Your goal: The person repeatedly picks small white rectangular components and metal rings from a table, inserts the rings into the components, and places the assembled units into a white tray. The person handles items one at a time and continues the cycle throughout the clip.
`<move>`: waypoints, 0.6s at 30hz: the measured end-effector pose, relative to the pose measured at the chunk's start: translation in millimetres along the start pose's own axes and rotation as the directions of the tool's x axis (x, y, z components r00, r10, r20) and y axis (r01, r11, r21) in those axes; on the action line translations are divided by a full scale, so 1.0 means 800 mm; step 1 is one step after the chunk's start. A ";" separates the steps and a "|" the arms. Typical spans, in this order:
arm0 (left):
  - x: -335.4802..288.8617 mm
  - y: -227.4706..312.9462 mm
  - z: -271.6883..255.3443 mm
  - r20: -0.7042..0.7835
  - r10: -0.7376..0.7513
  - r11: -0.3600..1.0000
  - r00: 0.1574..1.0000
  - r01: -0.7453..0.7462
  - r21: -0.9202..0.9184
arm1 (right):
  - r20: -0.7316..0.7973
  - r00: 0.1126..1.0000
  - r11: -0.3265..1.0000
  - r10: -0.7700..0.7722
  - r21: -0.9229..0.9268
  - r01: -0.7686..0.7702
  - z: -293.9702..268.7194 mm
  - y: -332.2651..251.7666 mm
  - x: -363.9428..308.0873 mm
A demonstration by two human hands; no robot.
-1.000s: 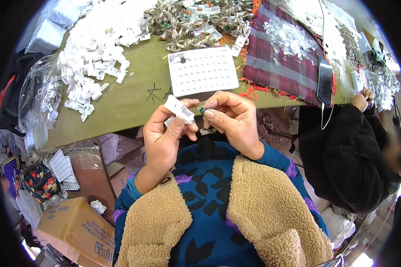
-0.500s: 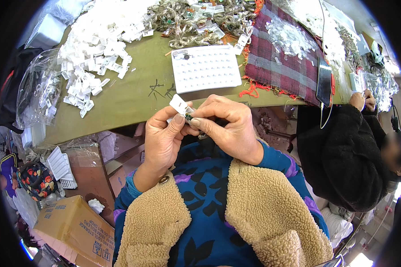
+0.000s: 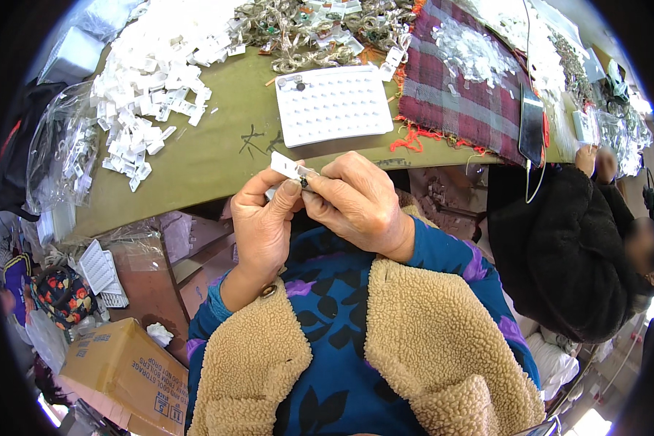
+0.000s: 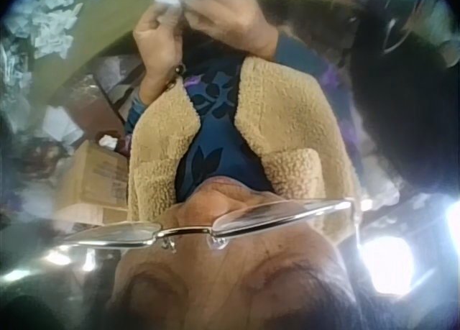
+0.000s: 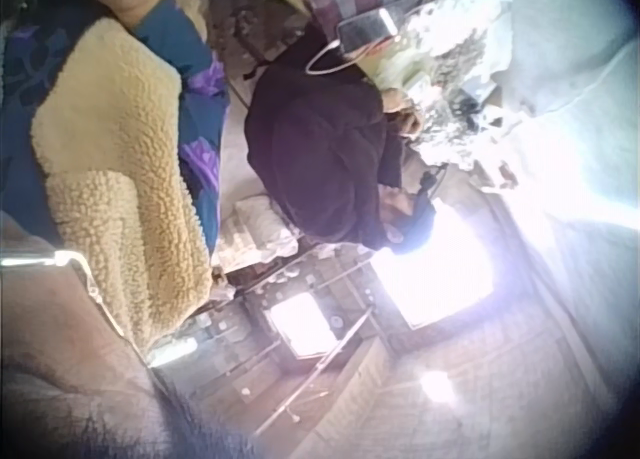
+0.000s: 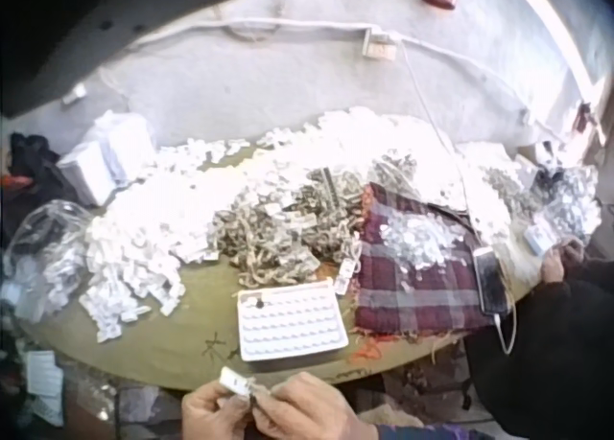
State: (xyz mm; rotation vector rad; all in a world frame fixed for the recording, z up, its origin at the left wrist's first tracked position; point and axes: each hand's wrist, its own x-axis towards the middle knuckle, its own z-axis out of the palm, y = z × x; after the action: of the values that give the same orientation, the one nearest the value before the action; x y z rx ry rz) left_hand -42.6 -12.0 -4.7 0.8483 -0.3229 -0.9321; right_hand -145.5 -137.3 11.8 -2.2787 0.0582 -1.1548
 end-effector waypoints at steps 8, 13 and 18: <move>-0.001 0.004 0.015 -0.048 0.202 0.930 0.978 -0.176 0.322 | 0.100 0.940 0.912 0.326 0.229 -0.340 -0.022 -0.018 0.005; 0.002 0.010 0.012 0.075 0.263 0.903 0.962 -0.272 0.332 | 0.158 0.884 0.834 0.441 0.292 -0.468 -0.030 -0.022 0.004; -0.001 0.008 0.013 0.139 0.304 0.883 0.943 -0.333 0.331 | 0.158 0.861 0.829 0.484 0.231 -0.509 -0.030 -0.025 0.002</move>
State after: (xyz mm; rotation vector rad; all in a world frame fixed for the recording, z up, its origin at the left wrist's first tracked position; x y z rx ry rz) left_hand -45.8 -14.4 6.7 1.0458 -0.6963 -0.6073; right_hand -166.4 -132.6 34.3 -1.9112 0.4142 -0.7280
